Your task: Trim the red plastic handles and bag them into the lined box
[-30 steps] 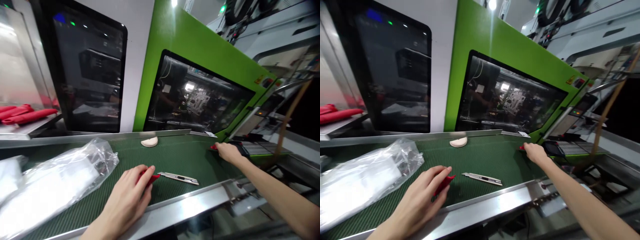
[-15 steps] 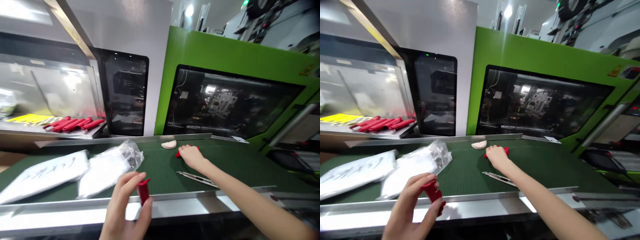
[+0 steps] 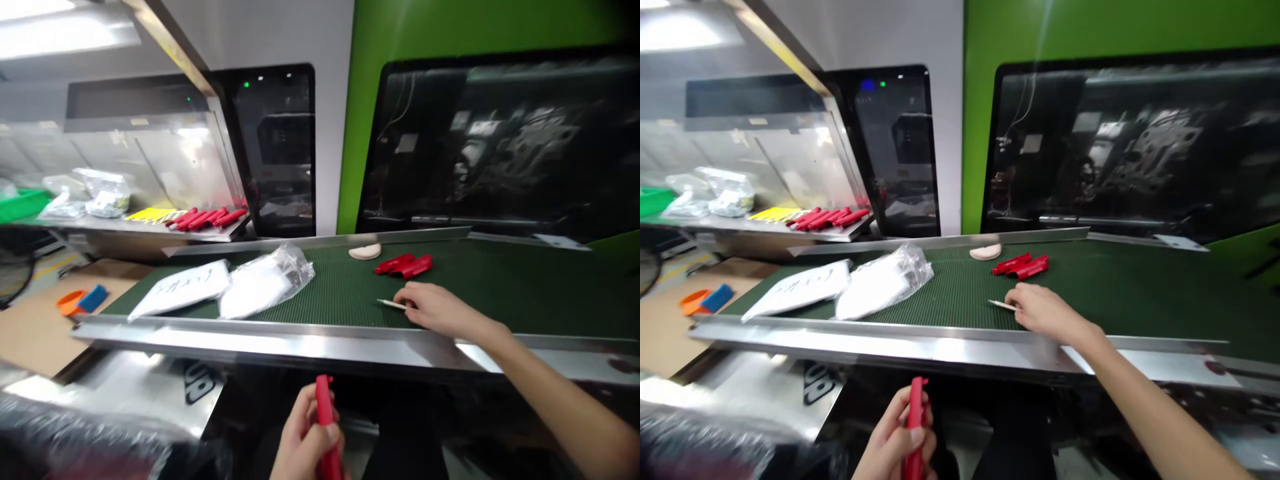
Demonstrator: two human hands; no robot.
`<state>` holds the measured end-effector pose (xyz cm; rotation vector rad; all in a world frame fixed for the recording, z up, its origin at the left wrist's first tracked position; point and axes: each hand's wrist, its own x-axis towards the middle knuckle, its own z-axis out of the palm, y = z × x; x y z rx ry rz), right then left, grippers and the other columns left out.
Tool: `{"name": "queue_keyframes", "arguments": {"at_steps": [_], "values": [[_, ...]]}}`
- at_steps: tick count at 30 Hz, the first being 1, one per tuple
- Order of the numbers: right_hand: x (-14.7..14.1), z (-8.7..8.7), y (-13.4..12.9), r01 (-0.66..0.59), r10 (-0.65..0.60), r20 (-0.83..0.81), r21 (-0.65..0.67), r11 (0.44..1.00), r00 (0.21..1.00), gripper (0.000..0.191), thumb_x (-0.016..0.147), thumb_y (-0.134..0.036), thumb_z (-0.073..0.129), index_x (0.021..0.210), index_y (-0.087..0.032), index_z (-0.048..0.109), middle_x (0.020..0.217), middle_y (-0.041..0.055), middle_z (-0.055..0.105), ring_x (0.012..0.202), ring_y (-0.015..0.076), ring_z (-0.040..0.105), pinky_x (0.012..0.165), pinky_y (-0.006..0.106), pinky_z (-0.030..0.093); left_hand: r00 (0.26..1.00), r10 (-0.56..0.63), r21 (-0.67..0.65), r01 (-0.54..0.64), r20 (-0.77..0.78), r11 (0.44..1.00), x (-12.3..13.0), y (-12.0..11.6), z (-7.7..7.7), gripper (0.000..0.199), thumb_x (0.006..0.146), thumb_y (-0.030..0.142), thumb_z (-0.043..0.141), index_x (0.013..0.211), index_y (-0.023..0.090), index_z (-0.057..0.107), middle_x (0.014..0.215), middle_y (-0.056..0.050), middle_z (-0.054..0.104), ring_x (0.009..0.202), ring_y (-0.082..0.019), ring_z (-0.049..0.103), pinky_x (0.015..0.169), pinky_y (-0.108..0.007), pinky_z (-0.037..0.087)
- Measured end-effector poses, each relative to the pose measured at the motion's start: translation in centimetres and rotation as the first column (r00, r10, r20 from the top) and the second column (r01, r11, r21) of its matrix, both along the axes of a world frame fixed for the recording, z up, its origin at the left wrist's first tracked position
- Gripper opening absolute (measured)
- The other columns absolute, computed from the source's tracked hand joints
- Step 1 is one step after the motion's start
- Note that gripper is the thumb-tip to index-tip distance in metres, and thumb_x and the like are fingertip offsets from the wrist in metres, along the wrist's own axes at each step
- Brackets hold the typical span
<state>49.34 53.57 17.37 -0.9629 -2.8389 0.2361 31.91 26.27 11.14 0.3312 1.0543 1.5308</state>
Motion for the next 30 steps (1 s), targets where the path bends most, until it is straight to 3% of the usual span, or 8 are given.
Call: {"name": "queue_keyframes", "arguments": {"at_steps": [3,7,10,13,18,21,25,30], "values": [[-0.6,0.9,-2.6,-0.059,0.061,-0.226,0.016,0.998,0.972,0.019,0.093,-0.026,0.049,0.102,-0.018,0.063,0.091,0.0029,0.059,0.077,0.0141,0.058,0.074,0.032,0.050,0.998,0.030,0.036,-0.033,0.061,0.999,1.0,0.0,1.4,0.025,0.076,0.028,0.061,0.099,0.022,0.051,0.094,-0.001,0.055,0.056,-0.009,0.052,0.037,-0.017,0.039],[-1.7,2.0,-9.7,-0.216,0.177,-0.498,-0.022,0.976,0.849,0.030,0.094,-0.024,0.046,0.121,-0.027,0.058,0.108,0.0033,0.059,0.092,0.0146,0.061,0.075,0.025,0.051,0.997,0.074,0.042,-0.075,0.024,0.996,1.4,-1.2,2.7,0.023,0.078,0.029,0.061,0.096,0.019,0.053,0.088,-0.003,0.060,0.042,-0.005,0.042,0.031,-0.014,0.028],[-2.3,0.9,-14.2,-0.403,0.282,-0.538,-0.120,0.907,0.794,0.037,0.096,-0.020,0.048,0.132,-0.028,0.052,0.116,0.0017,0.059,0.101,0.0110,0.061,0.083,0.018,0.052,0.993,0.116,0.004,-0.116,-0.022,0.993,2.0,-2.5,2.8,0.023,0.086,0.038,0.055,0.096,0.017,0.054,0.068,-0.001,0.058,0.039,-0.005,0.038,0.034,-0.014,0.029],[-2.5,-1.4,-16.6,-0.486,0.335,-0.549,-0.152,0.861,0.766,0.044,0.096,-0.012,0.046,0.138,-0.027,0.048,0.117,0.0019,0.058,0.104,0.0097,0.059,0.086,0.018,0.051,0.991,0.125,-0.049,-0.127,-0.045,0.991,2.3,-3.7,2.8,0.032,0.095,0.044,0.040,0.096,0.015,0.055,0.056,0.000,0.053,0.037,-0.006,0.038,0.035,-0.014,0.031],[-3.0,-3.5,-18.8,-0.446,0.348,-0.536,-0.061,0.893,0.769,0.049,0.093,-0.004,0.046,0.139,-0.020,0.048,0.124,0.0054,0.057,0.111,0.0139,0.054,0.092,0.026,0.049,0.991,0.130,-0.106,-0.134,-0.043,0.985,1.6,-4.7,2.9,0.033,0.094,0.043,0.040,0.095,0.014,0.056,0.056,-0.001,0.055,0.040,-0.007,0.040,0.036,-0.014,0.034],[-3.8,-3.3,-19.9,-0.391,0.284,-0.590,-0.059,0.919,0.756,0.043,0.091,-0.001,0.048,0.130,-0.017,0.054,0.117,0.0055,0.059,0.107,0.0135,0.055,0.090,0.028,0.049,0.995,0.097,-0.108,-0.098,-0.014,0.989,1.0,-4.9,2.6,0.034,0.093,0.046,0.043,0.095,0.014,0.055,0.055,-0.001,0.055,0.039,-0.007,0.040,0.035,-0.014,0.032],[-4.9,-3.1,-20.9,-0.293,0.186,-0.568,-0.102,0.951,0.802,0.041,0.091,-0.003,0.050,0.126,-0.021,0.057,0.115,0.0040,0.059,0.104,0.0142,0.056,0.086,0.032,0.048,0.997,0.073,-0.117,-0.068,0.033,0.991,0.2,-5.2,2.4,0.031,0.093,0.044,0.043,0.097,0.015,0.054,0.059,0.000,0.055,0.042,-0.007,0.040,0.037,-0.013,0.033],[-6.1,-3.0,-21.3,-0.305,0.238,-0.525,-0.043,0.951,0.817,0.042,0.089,-0.001,0.050,0.126,-0.019,0.056,0.117,0.0053,0.060,0.106,0.0172,0.056,0.088,0.035,0.047,0.996,0.048,-0.121,-0.039,0.072,0.992,-1.3,-5.4,2.4,0.030,0.094,0.044,0.041,0.097,0.017,0.054,0.059,0.000,0.055,0.041,-0.006,0.038,0.038,-0.013,0.031]]}}
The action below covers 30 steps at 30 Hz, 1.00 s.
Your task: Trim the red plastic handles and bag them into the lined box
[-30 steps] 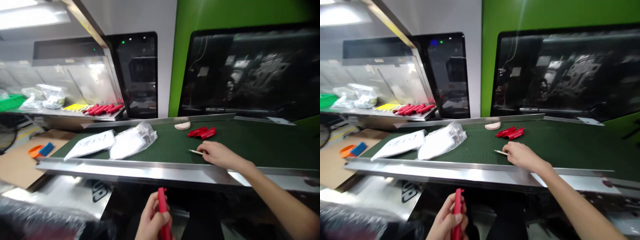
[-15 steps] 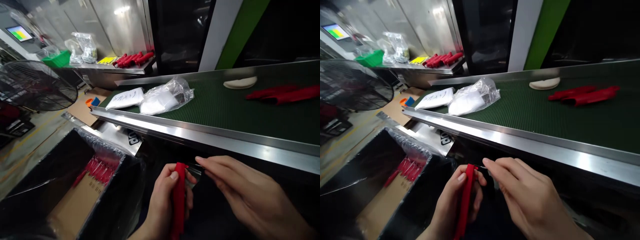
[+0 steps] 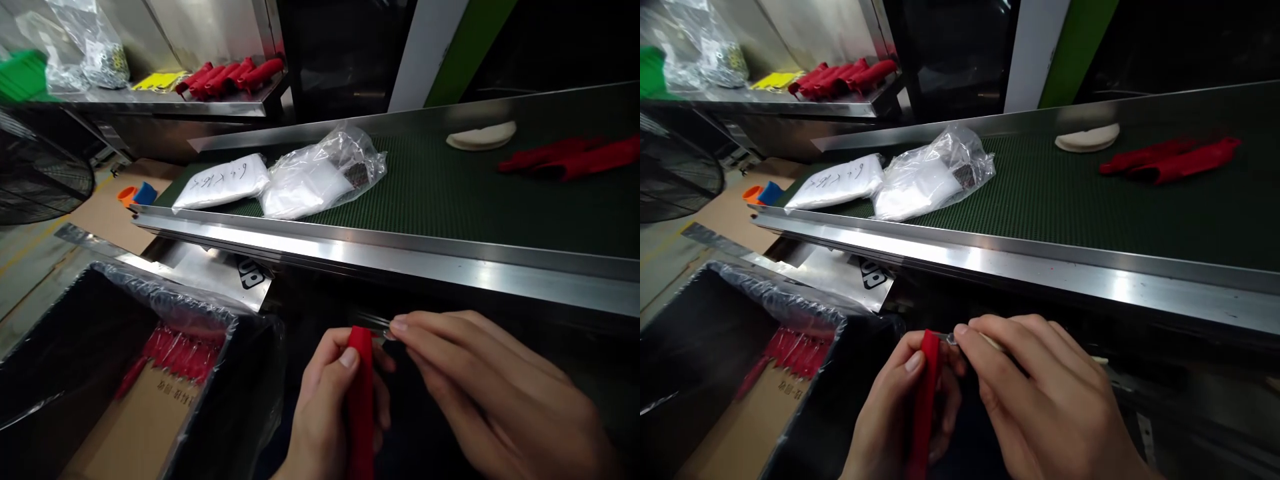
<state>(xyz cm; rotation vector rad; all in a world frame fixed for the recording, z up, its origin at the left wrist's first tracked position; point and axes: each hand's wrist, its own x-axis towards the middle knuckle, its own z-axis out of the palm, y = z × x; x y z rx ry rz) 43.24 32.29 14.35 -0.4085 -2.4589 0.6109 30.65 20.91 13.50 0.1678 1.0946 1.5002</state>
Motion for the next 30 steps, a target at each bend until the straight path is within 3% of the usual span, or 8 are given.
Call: {"name": "queue_keyframes", "arguments": {"at_steps": [5,11,18,23,30], "values": [[-1.1,0.1,0.1,-0.025,0.020,0.059,0.084,0.996,0.998,0.040,0.089,-0.002,0.051,0.125,-0.018,0.058,0.116,0.0055,0.063,0.107,0.0190,0.057,0.088,0.035,0.047,0.999,-0.022,0.040,0.021,0.038,0.999,-1.1,-0.3,-0.8,0.032,0.093,0.047,0.044,0.096,0.017,0.055,0.057,0.000,0.055,0.039,-0.006,0.038,0.037,-0.013,0.031],[-1.7,0.5,0.0,-0.076,0.067,0.100,0.090,0.993,0.993,0.039,0.088,0.002,0.052,0.124,-0.011,0.060,0.115,0.0089,0.062,0.105,0.0181,0.057,0.085,0.034,0.046,0.995,0.030,0.090,-0.038,0.091,0.995,-1.3,-0.8,-2.2,0.031,0.091,0.046,0.049,0.095,0.017,0.056,0.057,0.000,0.057,0.039,-0.007,0.042,0.034,-0.013,0.034],[-1.7,0.7,-0.2,-0.082,0.069,0.094,0.135,0.987,0.993,0.037,0.087,0.005,0.051,0.120,-0.009,0.062,0.114,0.0102,0.062,0.106,0.0187,0.056,0.085,0.034,0.045,0.993,0.034,0.097,-0.045,0.113,0.994,-1.3,-1.2,-2.2,0.031,0.091,0.046,0.050,0.094,0.016,0.057,0.062,-0.001,0.059,0.041,-0.007,0.045,0.034,-0.012,0.034],[-1.4,0.5,-0.2,-0.099,0.081,0.120,0.153,0.983,0.989,0.038,0.088,0.004,0.051,0.123,-0.009,0.060,0.116,0.0106,0.061,0.105,0.0190,0.056,0.084,0.035,0.045,0.990,0.042,0.085,-0.054,0.132,0.995,-1.3,-1.2,-2.1,0.029,0.090,0.044,0.052,0.094,0.016,0.058,0.078,-0.004,0.064,0.043,-0.005,0.047,0.035,-0.012,0.036],[-1.6,0.6,-0.2,-0.086,0.070,0.092,0.175,0.981,0.993,0.034,0.088,0.004,0.050,0.117,-0.008,0.063,0.112,0.0098,0.063,0.103,0.0175,0.057,0.085,0.033,0.044,0.989,0.030,0.060,-0.039,0.143,0.997,-1.3,-1.2,-2.2,0.031,0.089,0.047,0.052,0.094,0.017,0.057,0.067,-0.002,0.061,0.040,-0.006,0.045,0.033,-0.012,0.034]]}}
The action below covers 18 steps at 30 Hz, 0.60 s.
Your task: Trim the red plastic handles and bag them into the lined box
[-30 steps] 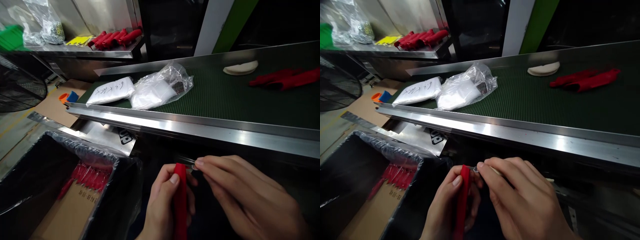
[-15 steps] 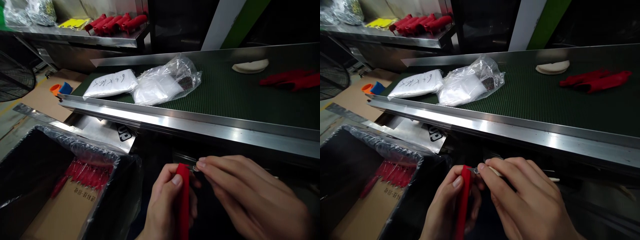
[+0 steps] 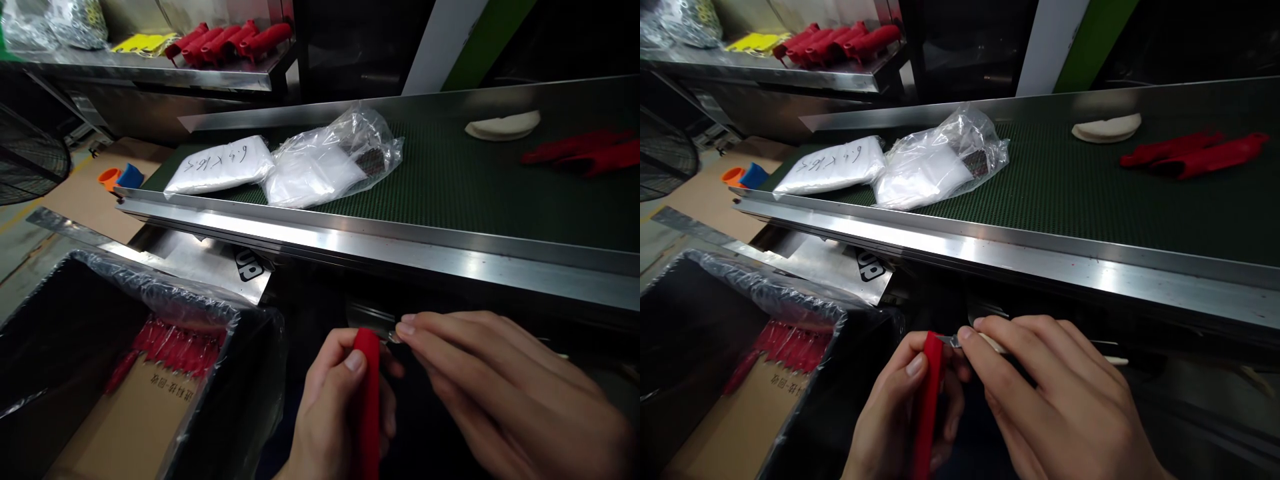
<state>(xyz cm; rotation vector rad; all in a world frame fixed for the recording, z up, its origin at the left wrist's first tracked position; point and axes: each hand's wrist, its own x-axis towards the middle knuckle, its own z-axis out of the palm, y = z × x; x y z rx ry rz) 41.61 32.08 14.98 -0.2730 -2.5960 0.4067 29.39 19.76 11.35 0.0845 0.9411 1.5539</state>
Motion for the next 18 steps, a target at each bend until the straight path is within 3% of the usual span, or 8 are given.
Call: {"name": "queue_keyframes", "arguments": {"at_steps": [14,18], "values": [[0.40,-0.58,-0.23,0.004,-0.004,0.018,-0.006,1.000,1.000,0.035,0.088,0.003,0.052,0.120,-0.008,0.063,0.114,0.0098,0.063,0.104,0.0178,0.055,0.088,0.034,0.044,1.000,0.004,-0.004,-0.004,-0.017,1.000,0.23,0.06,0.14,0.029,0.091,0.044,0.049,0.093,0.017,0.056,0.065,-0.002,0.060,0.041,-0.007,0.044,0.033,-0.013,0.035],[0.76,-0.68,-0.63,-0.013,0.013,0.028,-0.022,1.000,1.000,0.033,0.089,0.001,0.049,0.118,-0.008,0.063,0.114,0.0101,0.062,0.101,0.0189,0.055,0.086,0.035,0.042,1.000,-0.021,-0.049,0.022,0.007,0.999,-0.14,0.23,0.27,0.028,0.092,0.045,0.046,0.096,0.018,0.054,0.054,0.002,0.052,0.038,-0.005,0.038,0.035,-0.012,0.034]]}}
